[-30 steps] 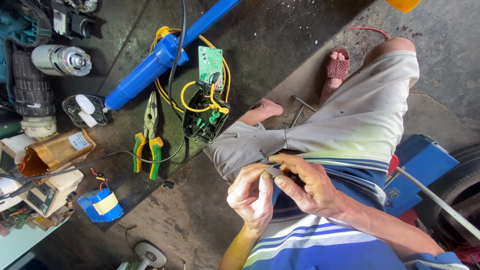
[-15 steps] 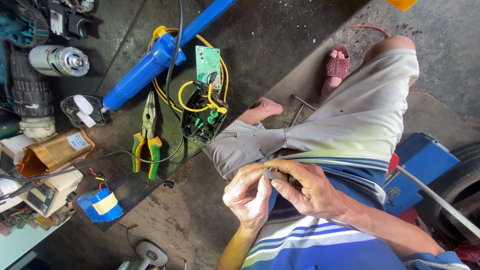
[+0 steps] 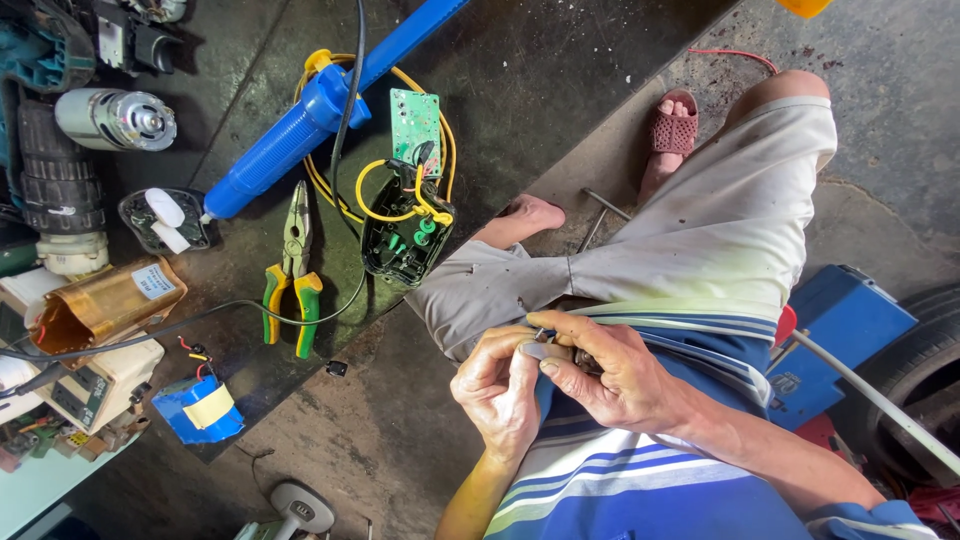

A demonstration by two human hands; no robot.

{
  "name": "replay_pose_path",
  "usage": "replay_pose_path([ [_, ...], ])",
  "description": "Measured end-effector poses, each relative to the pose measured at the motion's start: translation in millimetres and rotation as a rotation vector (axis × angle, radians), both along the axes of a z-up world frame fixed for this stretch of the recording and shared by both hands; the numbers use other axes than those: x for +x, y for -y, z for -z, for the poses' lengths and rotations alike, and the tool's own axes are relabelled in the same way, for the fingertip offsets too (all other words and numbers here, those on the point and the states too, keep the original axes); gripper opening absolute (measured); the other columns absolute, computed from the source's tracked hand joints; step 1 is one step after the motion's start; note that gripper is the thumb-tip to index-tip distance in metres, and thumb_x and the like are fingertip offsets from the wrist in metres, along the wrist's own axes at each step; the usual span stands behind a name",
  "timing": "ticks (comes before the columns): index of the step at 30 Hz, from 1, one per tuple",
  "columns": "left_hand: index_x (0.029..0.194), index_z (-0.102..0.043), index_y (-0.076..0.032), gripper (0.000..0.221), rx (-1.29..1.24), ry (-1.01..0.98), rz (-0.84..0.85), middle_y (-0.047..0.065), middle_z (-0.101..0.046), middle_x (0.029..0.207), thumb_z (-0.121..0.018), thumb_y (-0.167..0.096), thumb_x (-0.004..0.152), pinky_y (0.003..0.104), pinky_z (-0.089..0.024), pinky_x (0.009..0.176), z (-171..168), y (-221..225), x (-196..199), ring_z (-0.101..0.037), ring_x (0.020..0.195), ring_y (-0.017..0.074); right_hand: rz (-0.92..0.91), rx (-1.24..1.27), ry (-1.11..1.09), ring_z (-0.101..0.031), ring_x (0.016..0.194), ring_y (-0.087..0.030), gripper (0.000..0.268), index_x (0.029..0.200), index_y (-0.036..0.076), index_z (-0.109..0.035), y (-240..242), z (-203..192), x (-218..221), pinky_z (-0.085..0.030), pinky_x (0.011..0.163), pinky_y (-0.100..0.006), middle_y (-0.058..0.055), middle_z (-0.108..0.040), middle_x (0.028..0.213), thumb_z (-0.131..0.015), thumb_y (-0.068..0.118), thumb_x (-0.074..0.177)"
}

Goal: A person is repairing a circuit board at a workbench, using pliers to manipulate wires and a desoldering pump.

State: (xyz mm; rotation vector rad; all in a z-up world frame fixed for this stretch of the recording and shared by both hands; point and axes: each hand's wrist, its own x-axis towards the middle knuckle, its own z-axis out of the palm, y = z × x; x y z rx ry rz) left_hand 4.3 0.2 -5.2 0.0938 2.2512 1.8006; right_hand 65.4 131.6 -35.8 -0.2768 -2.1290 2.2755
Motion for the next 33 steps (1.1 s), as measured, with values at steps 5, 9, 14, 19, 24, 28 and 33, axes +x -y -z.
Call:
replay_pose_path([
  [5,0.090,-0.072,-0.001,0.008,0.022,-0.027,0.013,0.013,-0.073,0.088,-0.068,-0.007,0.094,0.029,-0.059,0.076,2.5,0.7,1.8,-0.071,0.081,0.0194,0.004,0.032,-0.013,-0.046,0.051,-0.011,0.040,0.135,0.002,-0.059,-2.1,-3.5,-3.5,-0.043,0.048,-0.024,0.001,-0.062,0.078,-0.064,0.019,0.099],
  [9,0.091,-0.071,0.000,0.012,0.042,-0.018,0.024,0.014,-0.072,0.088,-0.067,-0.011,0.095,0.030,-0.058,0.078,5.0,4.1,2.3,-0.070,0.082,0.0213,-0.002,0.019,0.046,-0.046,0.051,-0.012,0.043,0.137,0.005,-0.055,2.7,4.3,3.2,-0.043,0.048,-0.026,0.001,-0.057,0.074,-0.064,0.024,0.100],
  [14,0.091,-0.070,-0.003,0.013,0.054,0.046,0.062,0.010,-0.071,0.088,-0.065,-0.012,0.099,0.027,-0.056,0.076,1.7,5.1,0.3,-0.068,0.080,0.0160,0.001,0.053,-0.042,-0.071,0.075,-0.017,0.034,0.128,0.002,-0.058,0.5,1.1,-1.5,-0.058,0.066,-0.026,-0.011,-0.075,0.117,-0.064,0.020,0.099],
  [19,0.091,-0.070,-0.003,0.015,0.061,0.034,0.090,0.011,-0.071,0.088,-0.066,-0.015,0.099,0.027,-0.056,0.077,-0.7,3.7,0.6,-0.068,0.081,0.0168,0.106,0.122,-0.112,-0.074,0.082,-0.021,0.029,0.122,-0.002,-0.061,3.2,5.5,-3.2,-0.060,0.072,-0.028,-0.013,-0.075,0.111,-0.063,0.016,0.100],
  [24,0.089,-0.067,-0.001,0.011,0.100,0.108,0.023,0.012,-0.068,0.087,-0.065,-0.008,0.098,0.027,-0.056,0.074,3.6,3.2,3.9,-0.065,0.079,0.0164,0.091,0.082,-0.046,-0.076,0.091,-0.022,0.031,0.125,0.000,-0.062,1.9,8.9,4.1,-0.061,0.082,-0.029,-0.013,-0.076,0.112,-0.062,0.017,0.100],
  [28,0.090,-0.070,-0.001,0.012,0.032,0.049,0.049,0.012,-0.071,0.087,-0.067,-0.011,0.097,0.026,-0.056,0.073,-0.2,3.8,0.1,-0.067,0.079,0.0165,-0.005,-0.020,0.105,-0.052,0.060,-0.012,0.048,0.141,0.003,-0.049,0.4,0.2,1.9,-0.046,0.058,-0.024,0.000,-0.060,0.074,-0.062,0.025,0.100],
  [33,0.091,-0.071,-0.001,0.009,0.052,0.039,0.057,0.014,-0.072,0.089,-0.067,-0.008,0.096,0.027,-0.057,0.074,0.8,5.2,-1.6,-0.069,0.080,0.0181,0.000,-0.013,0.092,-0.052,0.058,-0.011,0.041,0.135,0.005,-0.054,0.7,1.8,2.8,-0.047,0.055,-0.024,0.002,-0.062,0.074,-0.065,0.023,0.099],
])
